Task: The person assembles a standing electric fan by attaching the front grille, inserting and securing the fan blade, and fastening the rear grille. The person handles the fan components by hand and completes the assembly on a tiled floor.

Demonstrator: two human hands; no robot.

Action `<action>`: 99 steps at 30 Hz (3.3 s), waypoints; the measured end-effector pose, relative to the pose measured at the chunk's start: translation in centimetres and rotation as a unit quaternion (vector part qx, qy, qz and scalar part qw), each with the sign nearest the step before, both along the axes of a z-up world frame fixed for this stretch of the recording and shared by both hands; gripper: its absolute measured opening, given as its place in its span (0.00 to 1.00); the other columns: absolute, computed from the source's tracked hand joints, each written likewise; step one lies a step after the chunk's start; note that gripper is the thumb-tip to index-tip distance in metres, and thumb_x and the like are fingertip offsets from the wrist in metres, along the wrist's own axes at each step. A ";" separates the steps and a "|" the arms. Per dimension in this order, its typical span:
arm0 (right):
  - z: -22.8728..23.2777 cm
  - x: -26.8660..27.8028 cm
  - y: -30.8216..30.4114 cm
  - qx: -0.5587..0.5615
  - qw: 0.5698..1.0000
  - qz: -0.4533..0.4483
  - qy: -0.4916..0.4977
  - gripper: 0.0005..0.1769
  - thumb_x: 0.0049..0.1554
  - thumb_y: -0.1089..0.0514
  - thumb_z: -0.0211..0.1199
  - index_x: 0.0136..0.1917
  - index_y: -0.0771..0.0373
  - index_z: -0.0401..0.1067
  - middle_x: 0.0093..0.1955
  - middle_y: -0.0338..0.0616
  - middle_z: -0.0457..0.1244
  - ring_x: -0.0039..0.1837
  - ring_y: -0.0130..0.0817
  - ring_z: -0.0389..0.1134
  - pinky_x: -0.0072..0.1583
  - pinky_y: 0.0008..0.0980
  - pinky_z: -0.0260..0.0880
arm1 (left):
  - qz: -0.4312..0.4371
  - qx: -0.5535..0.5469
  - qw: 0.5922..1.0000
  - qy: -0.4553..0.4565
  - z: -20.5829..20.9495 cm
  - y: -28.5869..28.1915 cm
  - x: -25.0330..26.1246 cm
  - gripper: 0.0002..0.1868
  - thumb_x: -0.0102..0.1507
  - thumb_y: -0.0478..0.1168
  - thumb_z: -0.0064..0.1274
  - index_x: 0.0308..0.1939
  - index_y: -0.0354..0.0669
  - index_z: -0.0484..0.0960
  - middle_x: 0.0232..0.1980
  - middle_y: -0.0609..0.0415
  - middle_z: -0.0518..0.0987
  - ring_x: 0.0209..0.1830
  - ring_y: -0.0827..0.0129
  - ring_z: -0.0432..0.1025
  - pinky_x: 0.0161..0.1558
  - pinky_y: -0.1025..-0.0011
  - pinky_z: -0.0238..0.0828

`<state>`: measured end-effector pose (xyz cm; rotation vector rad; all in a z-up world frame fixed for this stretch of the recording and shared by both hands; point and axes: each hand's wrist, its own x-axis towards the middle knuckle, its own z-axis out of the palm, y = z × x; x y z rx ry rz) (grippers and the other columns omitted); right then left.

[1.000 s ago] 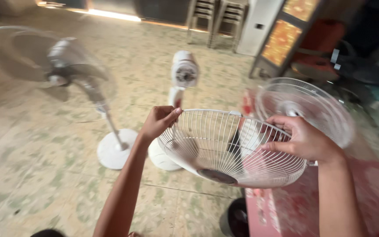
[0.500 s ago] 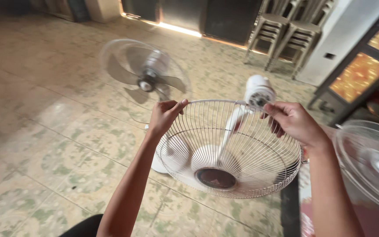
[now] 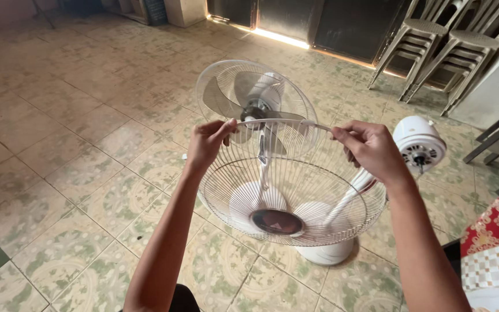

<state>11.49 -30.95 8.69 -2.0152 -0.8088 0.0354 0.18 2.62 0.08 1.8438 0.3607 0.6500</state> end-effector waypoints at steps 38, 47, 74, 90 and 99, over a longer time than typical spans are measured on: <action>-3.3 15.3 18.9 0.043 0.988 -0.091 0.118 0.13 0.57 0.50 0.67 0.45 0.62 0.82 0.27 0.34 0.65 0.25 0.20 0.55 0.28 0.26 0.53 | 0.089 0.154 0.973 -0.143 -0.2 15.0 16.3 0.07 0.64 0.35 0.59 0.43 0.38 0.88 0.38 0.52 0.86 0.34 0.71 0.80 0.38 0.72 0.74; -4.7 12.9 20.8 0.088 0.985 -0.123 -0.077 0.08 0.55 0.57 0.69 0.46 0.63 0.80 0.37 0.38 0.69 0.38 0.23 0.67 0.41 0.24 0.67 | 0.034 0.169 0.967 -0.188 -0.3 18.1 17.9 0.05 0.63 0.32 0.60 0.42 0.37 0.88 0.40 0.52 0.86 0.42 0.66 0.78 0.46 0.72 0.73; -6.7 11.9 23.1 0.154 0.938 -0.251 -0.184 0.07 0.55 0.66 0.72 0.49 0.64 0.81 0.50 0.39 0.64 0.62 0.30 0.72 0.58 0.28 0.74 | 0.046 0.102 0.964 -0.243 -2.9 16.4 20.0 0.06 0.63 0.30 0.60 0.43 0.38 0.87 0.42 0.58 0.87 0.46 0.66 0.76 0.48 0.71 0.74; -6.3 11.8 24.0 0.142 0.941 -0.265 -0.159 0.09 0.53 0.66 0.73 0.49 0.63 0.82 0.47 0.37 0.63 0.49 0.25 0.66 0.50 0.26 0.70 | 0.064 0.118 0.966 -0.220 -3.0 17.3 19.6 0.05 0.63 0.30 0.60 0.42 0.39 0.87 0.42 0.56 0.87 0.44 0.68 0.81 0.46 0.71 0.77; -6.4 10.9 23.7 0.120 0.934 -0.287 -0.176 0.10 0.52 0.65 0.74 0.49 0.62 0.82 0.47 0.37 0.64 0.49 0.25 0.67 0.50 0.26 0.70 | 0.040 0.093 0.971 -0.218 -3.4 17.1 19.2 0.07 0.63 0.28 0.59 0.44 0.38 0.88 0.42 0.54 0.87 0.41 0.70 0.82 0.42 0.74 0.78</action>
